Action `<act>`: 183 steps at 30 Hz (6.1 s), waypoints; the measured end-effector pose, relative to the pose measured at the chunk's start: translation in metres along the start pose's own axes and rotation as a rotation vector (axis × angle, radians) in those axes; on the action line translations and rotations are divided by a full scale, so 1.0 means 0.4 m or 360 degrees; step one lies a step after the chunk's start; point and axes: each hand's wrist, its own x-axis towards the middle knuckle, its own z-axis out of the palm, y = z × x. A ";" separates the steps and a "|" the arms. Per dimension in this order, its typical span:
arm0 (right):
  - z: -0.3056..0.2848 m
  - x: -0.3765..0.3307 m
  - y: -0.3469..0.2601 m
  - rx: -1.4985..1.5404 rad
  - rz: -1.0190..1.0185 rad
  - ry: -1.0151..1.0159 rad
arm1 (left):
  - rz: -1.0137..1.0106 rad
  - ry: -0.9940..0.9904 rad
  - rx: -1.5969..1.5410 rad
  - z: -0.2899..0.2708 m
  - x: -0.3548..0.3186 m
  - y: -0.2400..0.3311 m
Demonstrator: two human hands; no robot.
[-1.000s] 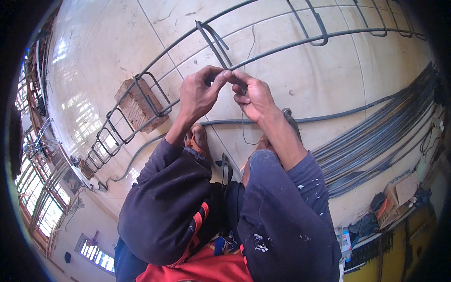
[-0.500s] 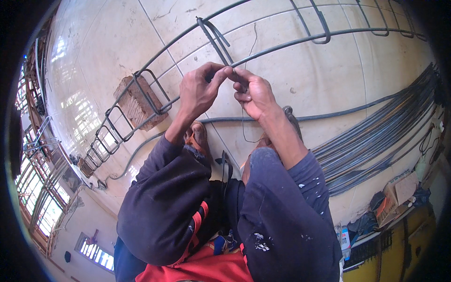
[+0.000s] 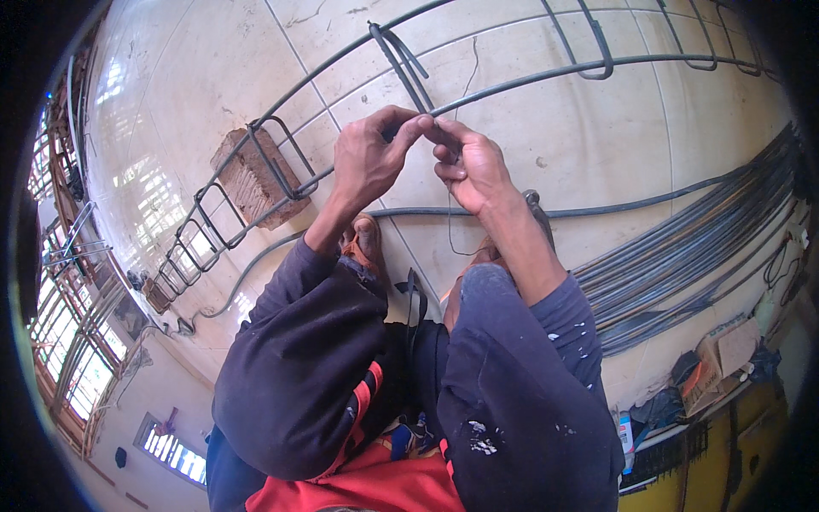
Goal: The person sits on the floor and uses pliers to twist wire ties around intersecting metal rods, securing a ladder-like metal frame. The person repeatedly wraps and twists wire at multiple joints along the frame.
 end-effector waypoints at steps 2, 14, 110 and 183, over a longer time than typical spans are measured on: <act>0.011 -0.008 0.001 -0.0073 -0.0022 0.0078 | 0.0062 0.0075 -0.0021 0.007 0.001 -0.008; -0.012 -0.191 -0.032 -0.0129 -0.0351 0.0170 | -0.0001 -0.0008 0.0000 -0.005 0.003 0.009; 0.236 -0.026 -0.312 -0.3972 -0.1329 -0.0293 | -0.0079 0.0006 -0.0030 0.010 0.013 -0.013; 0.202 -0.251 -0.043 -0.3329 -0.1318 0.0368 | 0.0855 0.0989 0.0095 0.100 -0.017 -0.054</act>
